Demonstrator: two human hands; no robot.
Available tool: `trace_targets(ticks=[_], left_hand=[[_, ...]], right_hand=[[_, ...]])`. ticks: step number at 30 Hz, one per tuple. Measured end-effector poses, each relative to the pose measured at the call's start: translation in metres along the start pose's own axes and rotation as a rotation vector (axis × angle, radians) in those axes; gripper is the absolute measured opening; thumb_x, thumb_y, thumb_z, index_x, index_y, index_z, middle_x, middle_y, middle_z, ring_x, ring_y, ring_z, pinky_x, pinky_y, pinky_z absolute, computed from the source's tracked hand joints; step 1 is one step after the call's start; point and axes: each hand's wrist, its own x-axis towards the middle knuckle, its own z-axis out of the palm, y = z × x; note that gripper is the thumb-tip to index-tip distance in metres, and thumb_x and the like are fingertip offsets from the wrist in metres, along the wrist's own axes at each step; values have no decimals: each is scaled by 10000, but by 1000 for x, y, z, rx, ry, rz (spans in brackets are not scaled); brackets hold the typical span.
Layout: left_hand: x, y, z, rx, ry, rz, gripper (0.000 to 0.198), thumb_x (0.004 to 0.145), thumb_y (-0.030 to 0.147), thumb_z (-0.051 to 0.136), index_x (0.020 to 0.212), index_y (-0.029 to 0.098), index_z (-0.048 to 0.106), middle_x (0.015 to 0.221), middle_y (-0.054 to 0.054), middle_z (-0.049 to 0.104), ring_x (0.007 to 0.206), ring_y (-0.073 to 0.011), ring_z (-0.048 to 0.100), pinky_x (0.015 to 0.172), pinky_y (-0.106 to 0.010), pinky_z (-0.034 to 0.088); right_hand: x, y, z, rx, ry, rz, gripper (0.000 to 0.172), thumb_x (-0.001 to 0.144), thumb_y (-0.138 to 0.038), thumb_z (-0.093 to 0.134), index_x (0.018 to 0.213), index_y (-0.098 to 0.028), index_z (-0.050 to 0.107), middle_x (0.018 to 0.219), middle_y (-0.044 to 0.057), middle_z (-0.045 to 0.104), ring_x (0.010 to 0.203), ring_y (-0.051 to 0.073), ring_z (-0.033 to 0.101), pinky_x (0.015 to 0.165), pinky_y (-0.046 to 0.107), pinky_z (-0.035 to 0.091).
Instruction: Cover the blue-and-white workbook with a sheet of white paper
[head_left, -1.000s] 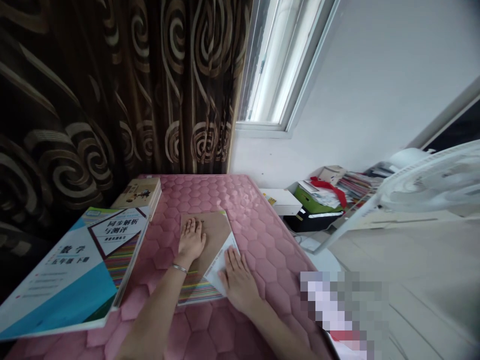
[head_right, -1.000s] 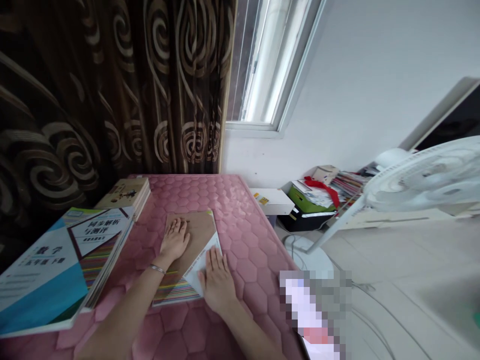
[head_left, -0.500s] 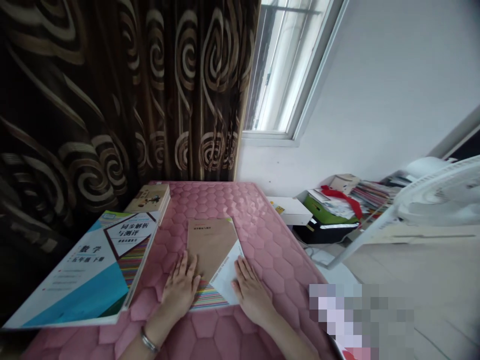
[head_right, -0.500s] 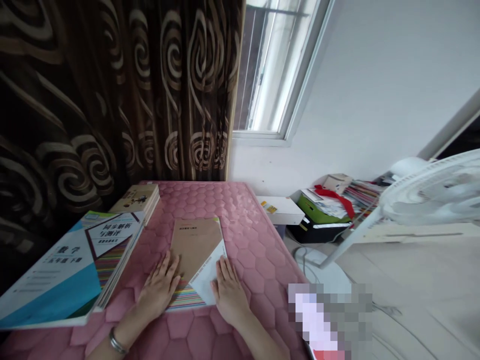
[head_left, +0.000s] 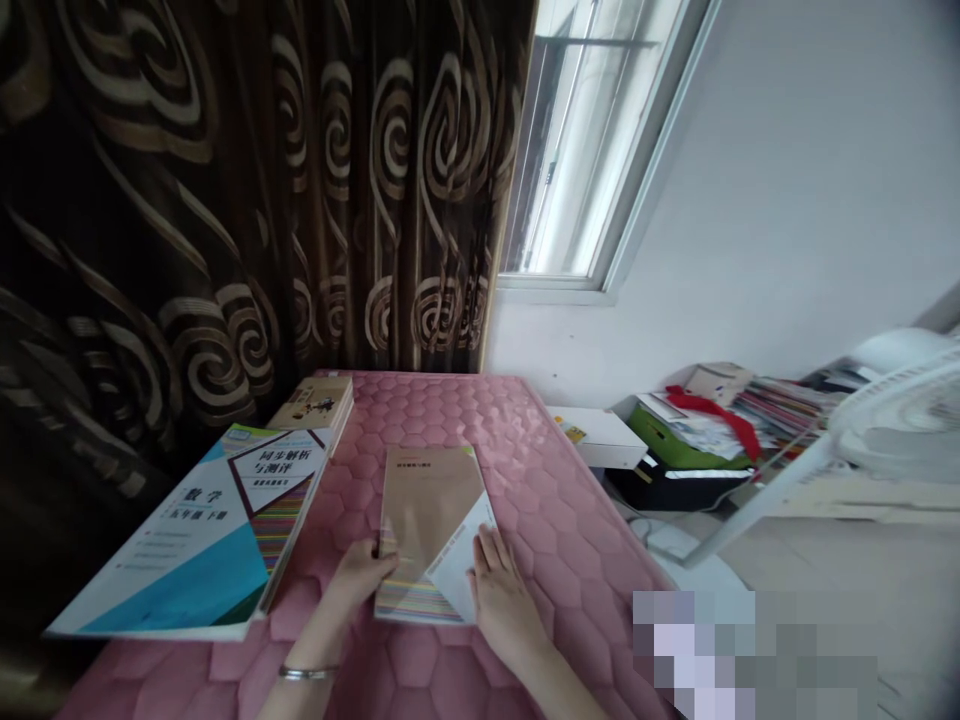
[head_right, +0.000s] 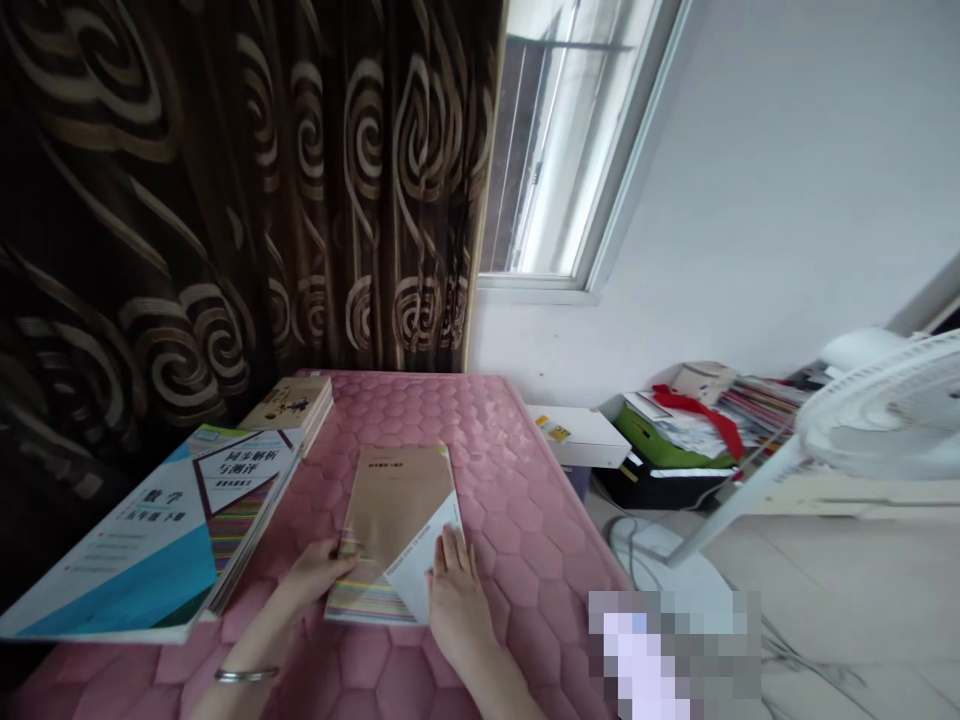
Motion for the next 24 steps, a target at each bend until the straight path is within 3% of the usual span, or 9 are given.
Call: trace_targets(ticks=[2, 4, 6, 10, 13, 16, 19, 22, 24], left_hand=[[-5, -3, 1, -224, -102, 73, 309, 637, 335, 639, 858, 122, 681, 860, -59, 733, 870, -254, 665, 745, -296, 489], [-11, 0, 5, -390, -98, 152, 365, 585, 327, 649, 885, 123, 683, 891, -65, 734, 869, -246, 657, 771, -308, 490], [-16, 11, 12, -501, -42, 217, 331, 576, 317, 629, 849, 134, 673, 852, -58, 726, 839, -228, 646, 761, -303, 487], [-27, 53, 11, -619, -12, 299, 257, 573, 267, 601, 796, 141, 621, 727, -19, 676, 724, -183, 609, 706, -278, 471], [-44, 97, -11, -425, 37, 404, 226, 617, 181, 540, 821, 135, 624, 762, -22, 669, 725, -167, 594, 708, -267, 457], [-73, 142, -34, 27, 160, 523, 234, 666, 87, 485, 820, 144, 652, 852, -57, 676, 813, -179, 614, 742, -268, 458], [-96, 175, -27, 510, 256, 542, 371, 731, 42, 446, 1012, 120, 676, 1138, -171, 632, 926, -229, 633, 772, -313, 479], [-98, 186, 11, 772, 292, 425, 436, 800, 63, 418, 1190, 39, 611, 1280, -284, 535, 1024, -322, 619, 787, -398, 498], [-86, 178, 39, 785, 116, 444, 405, 855, 177, 447, 1200, 46, 615, 1238, -269, 578, 1092, -344, 589, 885, -459, 472]], right_hand=[[8, -17, -14, 53, 0, -77, 463, 859, -89, 357, 1256, -76, 595, 1410, 153, 484, 1334, 247, 409, 1077, 347, 352], [23, -40, -32, 109, -41, -121, 402, 867, -89, 354, 1086, -147, 686, 1197, 130, 655, 1117, 221, 602, 918, 304, 459], [42, -67, -55, 134, -83, -72, 375, 940, -263, 349, 989, -144, 702, 954, 144, 722, 899, 243, 679, 778, 323, 492], [81, -105, -107, 75, -56, -33, 555, 854, -570, 502, 1020, -73, 686, 949, 224, 709, 917, 298, 675, 830, 386, 470], [96, -109, -147, 137, 22, 1, 469, 799, -525, 601, 982, -104, 696, 958, 200, 713, 951, 299, 665, 849, 400, 465], [94, -94, -172, 508, 87, -102, 292, 767, -345, 646, 1001, -174, 677, 914, 91, 732, 871, 229, 677, 783, 327, 494], [83, -67, -166, 1062, 142, -260, 368, 735, -321, 657, 1082, -200, 637, 952, 46, 729, 870, 197, 673, 826, 326, 502], [77, -31, -126, 1415, 110, -233, 435, 696, -372, 679, 1088, -190, 634, 952, 54, 730, 856, 213, 678, 848, 366, 505], [77, -5, -90, 1455, 43, -140, 398, 637, -372, 692, 983, -176, 673, 870, 55, 736, 796, 230, 680, 801, 380, 518]])
